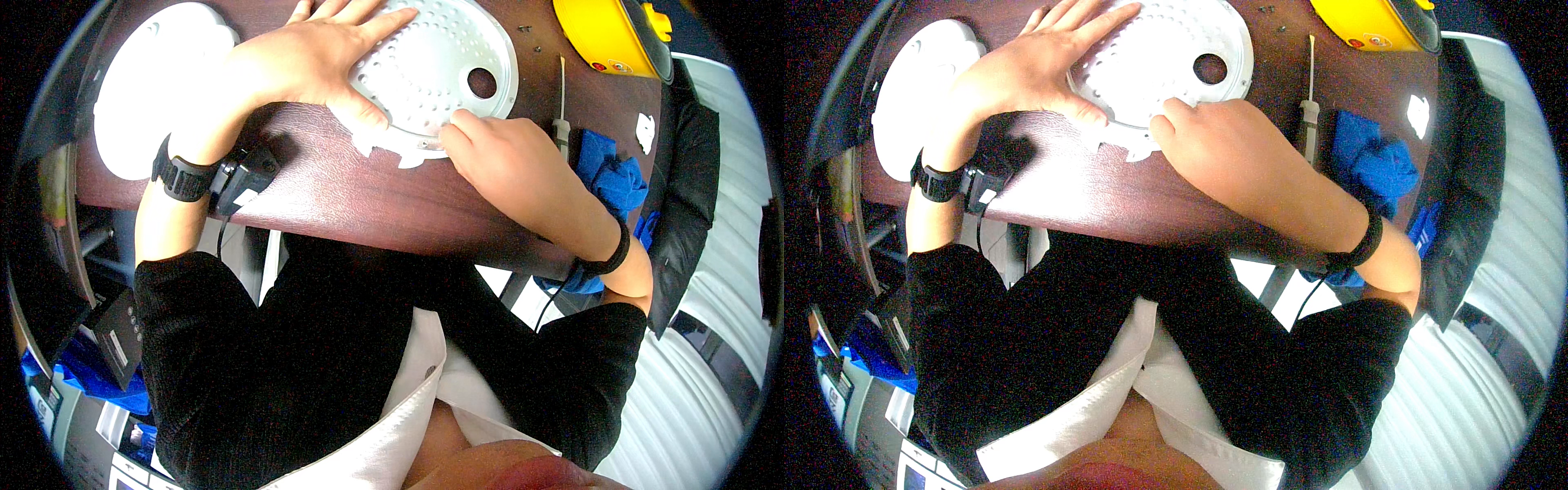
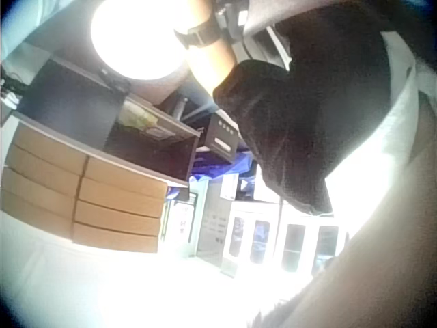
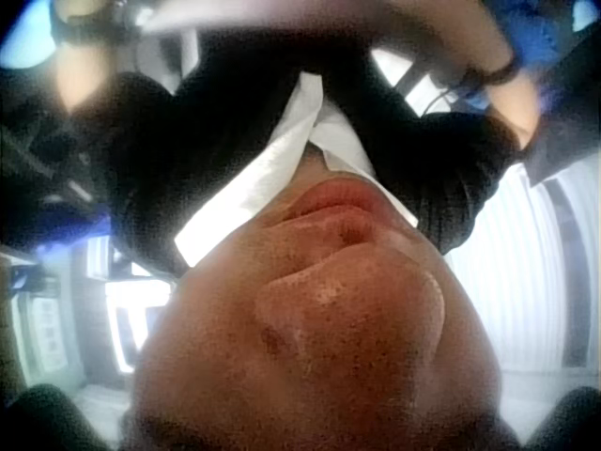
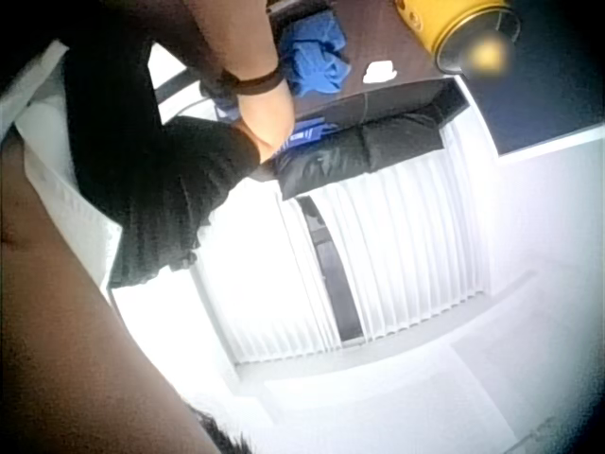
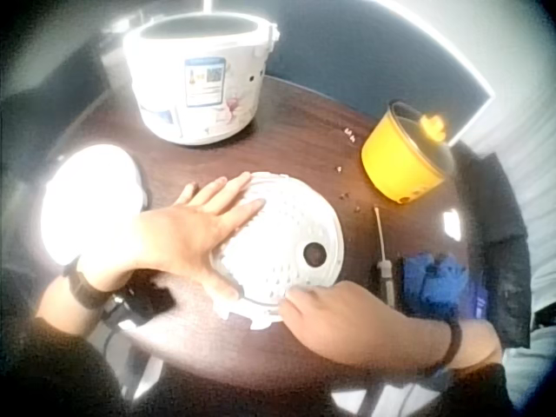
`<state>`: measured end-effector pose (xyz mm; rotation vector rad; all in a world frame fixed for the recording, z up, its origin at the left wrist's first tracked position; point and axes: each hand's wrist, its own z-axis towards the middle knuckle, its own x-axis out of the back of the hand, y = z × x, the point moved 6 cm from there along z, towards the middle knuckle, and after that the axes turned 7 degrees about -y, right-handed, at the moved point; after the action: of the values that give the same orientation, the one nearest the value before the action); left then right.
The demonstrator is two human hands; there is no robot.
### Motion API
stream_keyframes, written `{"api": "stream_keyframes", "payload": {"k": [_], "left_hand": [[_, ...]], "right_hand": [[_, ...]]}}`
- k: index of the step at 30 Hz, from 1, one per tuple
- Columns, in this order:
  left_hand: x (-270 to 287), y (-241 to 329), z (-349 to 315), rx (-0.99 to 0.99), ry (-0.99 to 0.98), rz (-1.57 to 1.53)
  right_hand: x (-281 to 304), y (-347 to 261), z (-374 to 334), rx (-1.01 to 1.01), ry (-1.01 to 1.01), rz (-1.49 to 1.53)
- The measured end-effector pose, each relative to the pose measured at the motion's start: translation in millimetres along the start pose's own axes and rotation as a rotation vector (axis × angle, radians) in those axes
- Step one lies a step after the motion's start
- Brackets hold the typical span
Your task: The person uses a screwdriver to remove screws from a white circular plastic lid with a perforated metal insert. They separate the metal insert from the plastic lid, inspect both parts, and then reassemble them by aligning the insert and securing it with screws.
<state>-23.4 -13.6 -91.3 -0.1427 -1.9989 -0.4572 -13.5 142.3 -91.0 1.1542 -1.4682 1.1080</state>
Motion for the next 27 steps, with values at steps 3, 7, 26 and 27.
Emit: {"api": "stream_keyframes", "payload": {"k": [3,7,26,27], "left_hand": [[0.3,-0.1,-0.8,0.005,0.005,0.002],[-4.7,-4.7,4.9,0.007,-0.013,0.011],[-3.0,-2.2,3.9,0.002,-0.005,0.015],[-2.8,-2.1,4.0,0.005,-0.008,0.017]], "right_hand": [[-3.3,3.3,2.9,-0.035,-0.043,0.022],[-8.2,7.6,1.2,-0.070,-0.051,0.063],[5.7,20.9,-4.2,-0.104,0.012,0.145],[7.2,19.2,-3.8,-0.092,0.022,0.147]]}}
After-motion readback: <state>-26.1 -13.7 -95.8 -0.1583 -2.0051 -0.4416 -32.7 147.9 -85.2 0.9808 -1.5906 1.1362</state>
